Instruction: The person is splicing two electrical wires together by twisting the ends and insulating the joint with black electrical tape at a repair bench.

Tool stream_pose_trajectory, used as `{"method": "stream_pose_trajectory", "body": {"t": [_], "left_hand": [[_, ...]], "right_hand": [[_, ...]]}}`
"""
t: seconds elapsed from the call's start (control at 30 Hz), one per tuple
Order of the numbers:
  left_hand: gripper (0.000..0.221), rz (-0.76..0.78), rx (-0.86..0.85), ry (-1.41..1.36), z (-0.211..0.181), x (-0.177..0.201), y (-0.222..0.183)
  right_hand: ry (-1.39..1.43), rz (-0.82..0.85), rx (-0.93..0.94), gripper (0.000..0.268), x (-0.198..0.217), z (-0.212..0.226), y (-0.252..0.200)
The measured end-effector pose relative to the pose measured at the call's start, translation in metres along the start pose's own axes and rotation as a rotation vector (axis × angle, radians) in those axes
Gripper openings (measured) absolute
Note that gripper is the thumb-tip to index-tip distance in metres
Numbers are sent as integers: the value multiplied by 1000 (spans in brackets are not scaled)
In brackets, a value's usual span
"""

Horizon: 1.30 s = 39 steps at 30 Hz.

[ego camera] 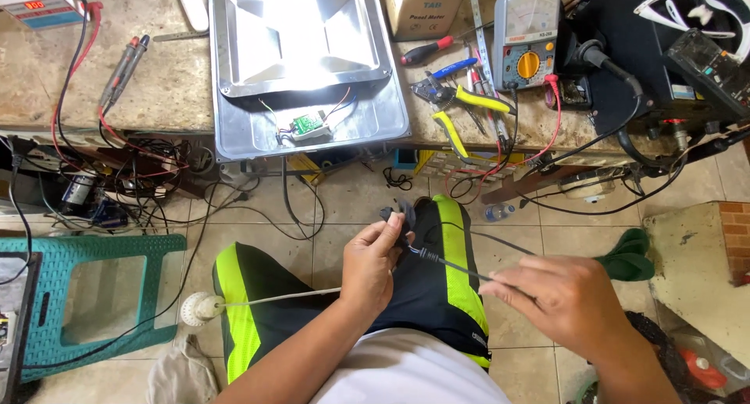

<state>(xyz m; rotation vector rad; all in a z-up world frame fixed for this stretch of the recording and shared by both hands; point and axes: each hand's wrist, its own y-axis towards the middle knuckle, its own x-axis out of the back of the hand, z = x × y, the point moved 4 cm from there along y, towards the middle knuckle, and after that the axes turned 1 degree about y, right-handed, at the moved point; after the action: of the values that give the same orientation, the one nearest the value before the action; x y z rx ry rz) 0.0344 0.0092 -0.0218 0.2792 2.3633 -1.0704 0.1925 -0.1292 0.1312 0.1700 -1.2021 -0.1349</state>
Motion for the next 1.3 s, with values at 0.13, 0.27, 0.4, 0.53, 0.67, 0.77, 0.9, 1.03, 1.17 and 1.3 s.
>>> {"method": "stream_pose_trajectory", "body": {"t": [0.13,0.27,0.4,0.53,0.67,0.77,0.9,1.03,1.17,1.3], "left_hand": [[18,-35,48,-28,3,-1,-5],[27,31,-129,155,-11,-4,-15],[35,58,-179,147,-16,-6,-12],[30,24,24,-49,2,6,-3],[24,145,-863,556,-40,-3,-43],[28,292,-1352,816,-47,-10,-67],[31,470,-1387,960,-44,-13,-68],[36,437,-1543,1219,-61,-19,-70],[32,363,-1491,1392,-79,-21,-68],[25,486,-1468,1281,-94,-28,-80]], "right_hand": [[-48,5,10,17,4,7,-6],[-85,-41,24,17,9,7,-7],[-34,-100,-21,16,12,0,-10],[-44,-125,-73,15,8,-13,-12],[26,-134,-193,11,1,-23,-10],[141,-164,-286,9,6,-22,-7],[118,-165,-238,9,15,-18,-3],[126,-127,-165,11,22,-14,3],[97,-92,-235,13,19,-17,8],[210,-86,-309,12,14,-25,9]]}}
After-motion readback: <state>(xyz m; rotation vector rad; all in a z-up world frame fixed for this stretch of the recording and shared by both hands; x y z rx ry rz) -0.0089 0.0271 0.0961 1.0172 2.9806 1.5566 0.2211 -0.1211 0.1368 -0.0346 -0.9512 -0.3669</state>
